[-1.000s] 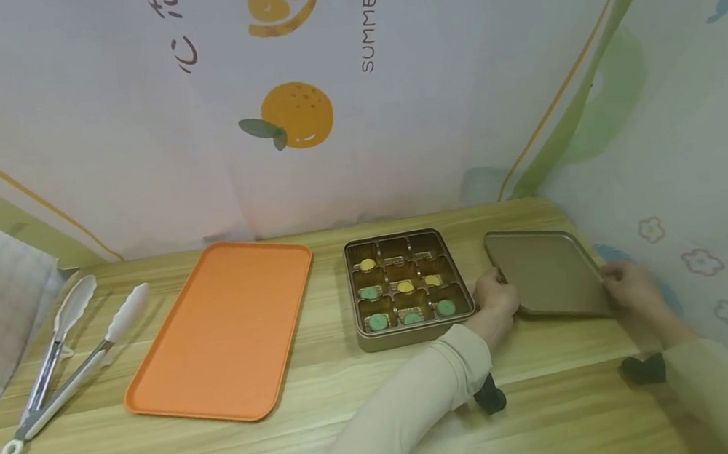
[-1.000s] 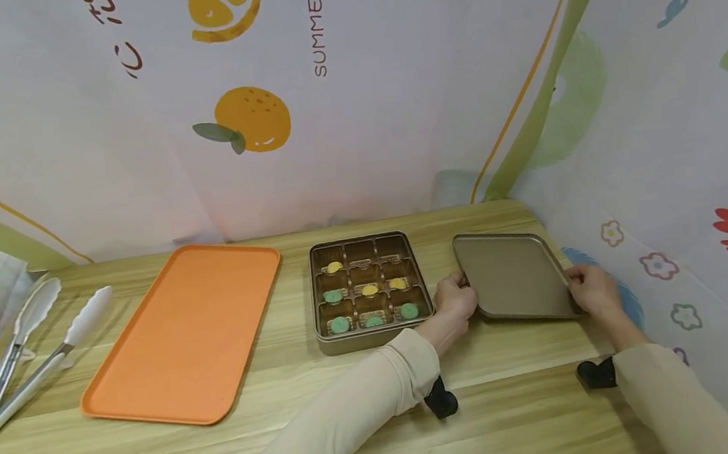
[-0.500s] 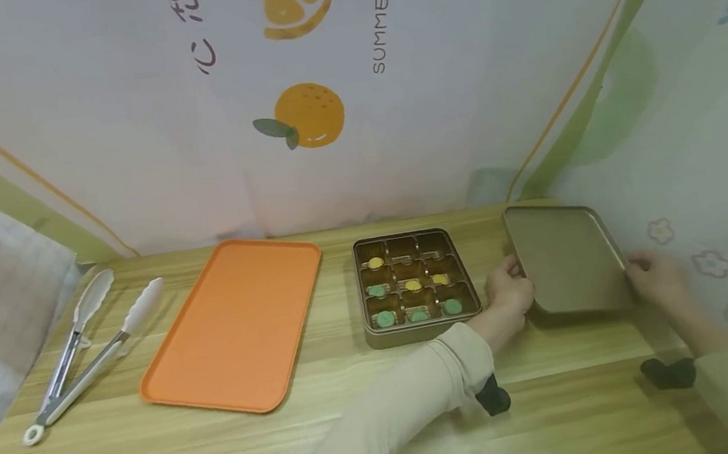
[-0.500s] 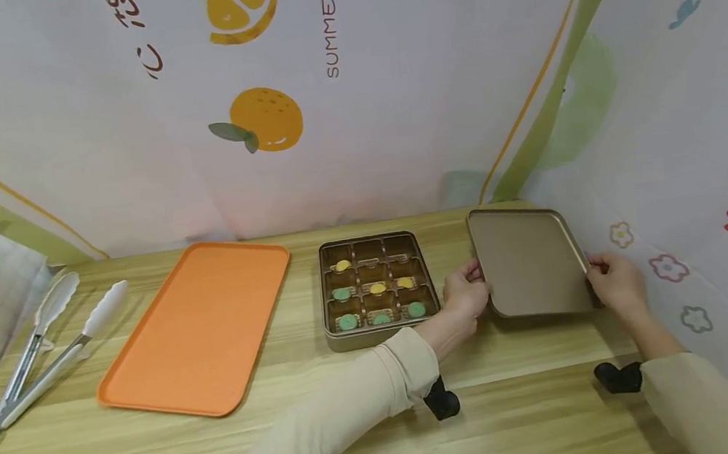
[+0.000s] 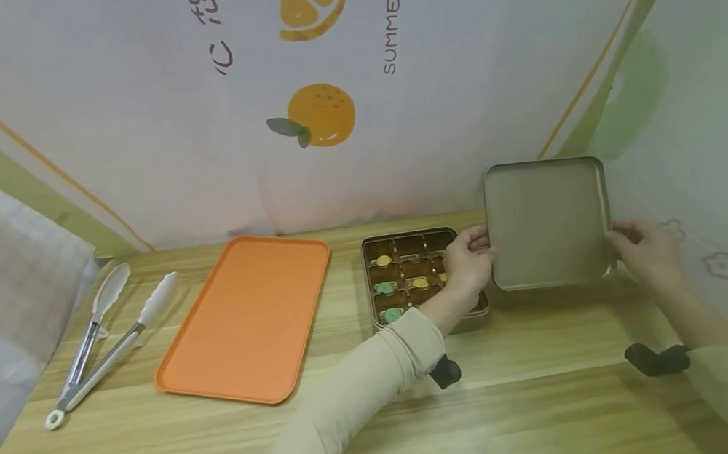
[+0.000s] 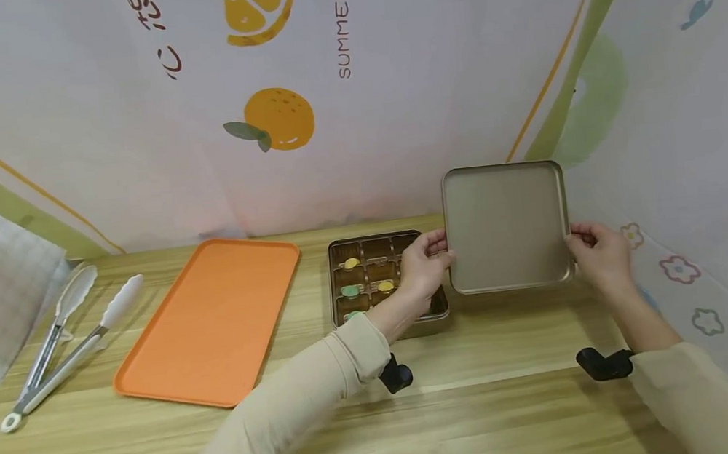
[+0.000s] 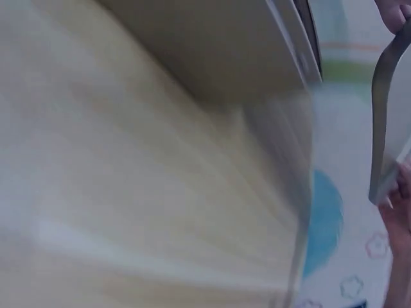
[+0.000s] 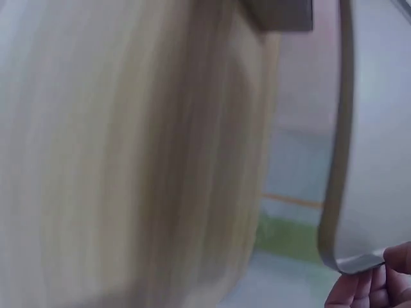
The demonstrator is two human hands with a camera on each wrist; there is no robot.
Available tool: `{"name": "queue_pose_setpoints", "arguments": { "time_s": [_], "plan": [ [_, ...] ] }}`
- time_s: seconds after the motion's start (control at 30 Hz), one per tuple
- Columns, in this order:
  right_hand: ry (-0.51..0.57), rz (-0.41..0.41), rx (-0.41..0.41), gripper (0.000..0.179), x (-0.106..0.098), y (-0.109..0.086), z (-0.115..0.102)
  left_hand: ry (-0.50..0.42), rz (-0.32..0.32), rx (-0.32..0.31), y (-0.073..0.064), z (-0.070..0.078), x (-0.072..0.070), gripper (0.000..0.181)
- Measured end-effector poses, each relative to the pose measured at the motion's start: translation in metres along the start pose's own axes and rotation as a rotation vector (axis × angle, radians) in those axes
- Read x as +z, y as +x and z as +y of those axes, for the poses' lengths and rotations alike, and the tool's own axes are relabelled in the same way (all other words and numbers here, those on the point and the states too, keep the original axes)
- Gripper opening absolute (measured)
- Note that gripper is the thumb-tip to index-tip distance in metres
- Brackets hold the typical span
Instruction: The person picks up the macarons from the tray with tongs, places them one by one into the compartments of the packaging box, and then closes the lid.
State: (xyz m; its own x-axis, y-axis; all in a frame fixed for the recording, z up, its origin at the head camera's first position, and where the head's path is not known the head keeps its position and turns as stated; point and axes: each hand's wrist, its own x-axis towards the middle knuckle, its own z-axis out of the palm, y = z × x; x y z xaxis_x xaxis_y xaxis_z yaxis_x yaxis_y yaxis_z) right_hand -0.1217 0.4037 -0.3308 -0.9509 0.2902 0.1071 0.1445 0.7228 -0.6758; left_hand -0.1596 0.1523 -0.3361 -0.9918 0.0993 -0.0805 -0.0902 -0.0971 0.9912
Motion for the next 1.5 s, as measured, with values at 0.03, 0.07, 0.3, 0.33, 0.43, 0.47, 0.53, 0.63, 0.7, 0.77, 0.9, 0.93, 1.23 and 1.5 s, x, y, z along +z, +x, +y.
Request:
{"name": "queue_pose_setpoints", "arguments": {
  "time_s": [0.03, 0.07, 0.3, 0.33, 0.43, 0.47, 0.53, 0.63, 0.7, 0.77, 0.9, 0.93, 1.23, 1.5],
  "plan": [
    [0.028, 0.015, -0.012, 0.046, 0.002, 0.001, -0.005, 0.015, -0.004, 0.012, 0.002, 0.001, -0.007, 0.028],
    [0.057, 0.03, -0.021, 0.044, 0.005, 0.001, -0.01, 0.033, -0.002, 0.032, 0.004, 0.002, -0.013, 0.028],
    [0.338, 0.075, -0.076, 0.008, 0.022, -0.002, -0.039, 0.131, 0.005, 0.156, 0.011, 0.008, -0.052, 0.025],
    [0.383, 0.069, -0.091, 0.01, 0.024, -0.002, -0.042, 0.142, 0.014, 0.184, 0.012, 0.009, -0.056, 0.025],
    [0.537, -0.003, -0.158, 0.016, 0.032, -0.004, -0.049, 0.155, 0.044, 0.253, 0.014, 0.011, -0.07, 0.022],
    [0.583, -0.027, -0.174, 0.015, 0.035, -0.004, -0.051, 0.145, 0.052, 0.27, 0.016, 0.011, -0.074, 0.021],
    [0.646, -0.097, -0.21, 0.016, 0.04, -0.005, -0.054, 0.118, 0.059, 0.295, 0.018, 0.011, -0.083, 0.02],
    [0.765, -0.24, -0.235, 0.018, 0.047, -0.006, -0.055, 0.098, 0.063, 0.333, 0.02, 0.009, -0.096, 0.02],
    [0.849, -0.337, -0.23, 0.023, 0.052, -0.006, -0.055, 0.095, 0.07, 0.367, 0.022, 0.007, -0.104, 0.02],
    [0.949, -0.419, -0.183, 0.025, 0.056, -0.007, -0.057, 0.086, 0.079, 0.395, 0.022, 0.005, -0.112, 0.02],
    [1.005, -0.493, 0.0, 0.024, 0.061, -0.009, -0.064, 0.051, 0.093, 0.411, 0.022, 0.0, -0.125, 0.02],
    [0.964, -0.519, 0.033, 0.03, 0.063, -0.009, -0.066, 0.05, 0.104, 0.404, 0.021, 0.0, -0.128, 0.021],
    [0.625, -0.586, 0.013, 0.066, 0.087, -0.012, -0.081, 0.142, 0.174, 0.352, 0.016, -0.008, -0.152, 0.025],
    [0.468, -0.47, -0.065, 0.06, 0.106, -0.013, -0.087, 0.348, 0.115, 0.293, 0.005, -0.013, -0.17, 0.033]
  ]
}}
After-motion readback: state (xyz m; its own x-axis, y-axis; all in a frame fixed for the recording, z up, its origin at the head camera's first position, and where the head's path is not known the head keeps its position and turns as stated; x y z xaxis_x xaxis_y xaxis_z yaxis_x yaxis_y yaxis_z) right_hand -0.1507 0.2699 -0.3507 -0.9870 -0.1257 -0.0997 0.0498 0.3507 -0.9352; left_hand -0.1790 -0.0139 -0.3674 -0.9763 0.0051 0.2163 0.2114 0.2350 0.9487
